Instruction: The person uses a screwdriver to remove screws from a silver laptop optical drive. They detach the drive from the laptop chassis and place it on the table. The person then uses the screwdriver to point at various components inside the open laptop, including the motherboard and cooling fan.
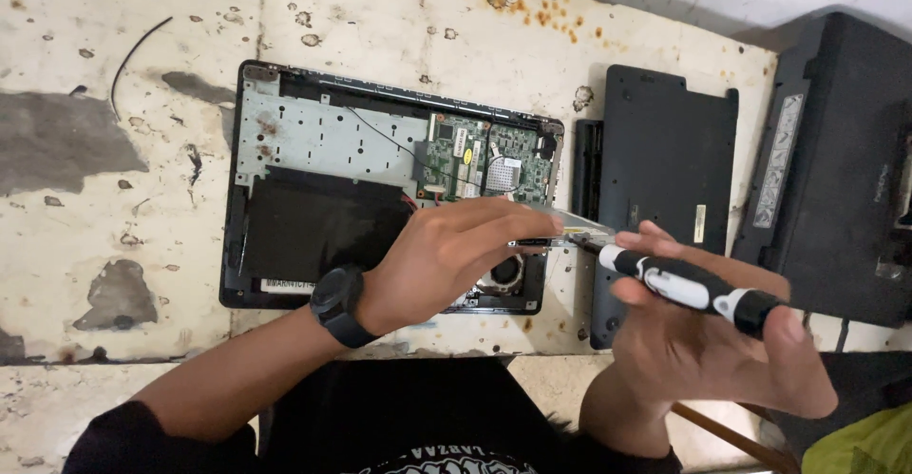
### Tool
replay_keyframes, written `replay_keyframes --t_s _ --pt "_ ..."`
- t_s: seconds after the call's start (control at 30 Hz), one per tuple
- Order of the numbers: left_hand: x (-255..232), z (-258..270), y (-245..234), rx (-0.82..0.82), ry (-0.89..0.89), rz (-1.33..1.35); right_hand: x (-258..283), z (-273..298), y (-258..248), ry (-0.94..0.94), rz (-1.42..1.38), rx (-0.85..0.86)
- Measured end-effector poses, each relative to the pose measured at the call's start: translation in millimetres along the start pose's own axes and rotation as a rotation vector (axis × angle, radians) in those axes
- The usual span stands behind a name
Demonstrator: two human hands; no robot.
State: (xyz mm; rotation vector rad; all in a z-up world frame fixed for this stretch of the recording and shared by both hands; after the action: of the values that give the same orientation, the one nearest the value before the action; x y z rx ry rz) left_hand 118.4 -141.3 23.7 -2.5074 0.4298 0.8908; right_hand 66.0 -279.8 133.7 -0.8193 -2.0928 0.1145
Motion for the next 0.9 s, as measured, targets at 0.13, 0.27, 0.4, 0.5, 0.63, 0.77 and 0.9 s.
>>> replay_keyframes --t_s 0.13,0.27,0.4,0.5,0.63,0.77,0.9 --pt "1.0 0.8 -0.3 -0.015 -0.009 0.018 5.7 -1.4 7.2 0.01 -0.013 0.08" --pt "2.0 0.9 -1.0 -0.032 -0.052 0.046 -19.5 12.7 -26.8 0.112 -0.117 0.044" --pt "0.8 -1.5 -2.4 -0.046 -0.062 0.14 1.8 -1.7 -1.8 0.048 0.021 0.16" --pt "1.1 1.0 0.0 -0.036 -0.044 0.095 -0.7 0.8 -1.5 0.065 -0.077 0.126" --pt "-0.6 -2.4 0.1 -0.03 -0.029 0.088 -4.7 -1.2 -5.7 -0.019 -0.033 0.092" --pt "2.8 1.2 1.4 -0.033 -0.072 0.118 4.1 -0.1 -6.6 0.002 0.056 0.067" --pt "0.6 -1.8 -1.3 -0.046 -0.063 0.132 2.8 -2.6 2.2 -0.042 -0.001 0.061"
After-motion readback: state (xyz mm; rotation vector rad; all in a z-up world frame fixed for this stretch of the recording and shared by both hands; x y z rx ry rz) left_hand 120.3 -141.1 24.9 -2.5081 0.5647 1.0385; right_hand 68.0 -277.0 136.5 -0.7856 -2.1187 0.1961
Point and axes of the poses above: each hand's wrist, its own z-axis away from the middle knuckle, its own y-axis out of the palm, x = y × z, the point moved 6 cm from there along -z, towards the middle knuckle, and after that the axes turned 14 degrees about y, right-handed, at the moved point
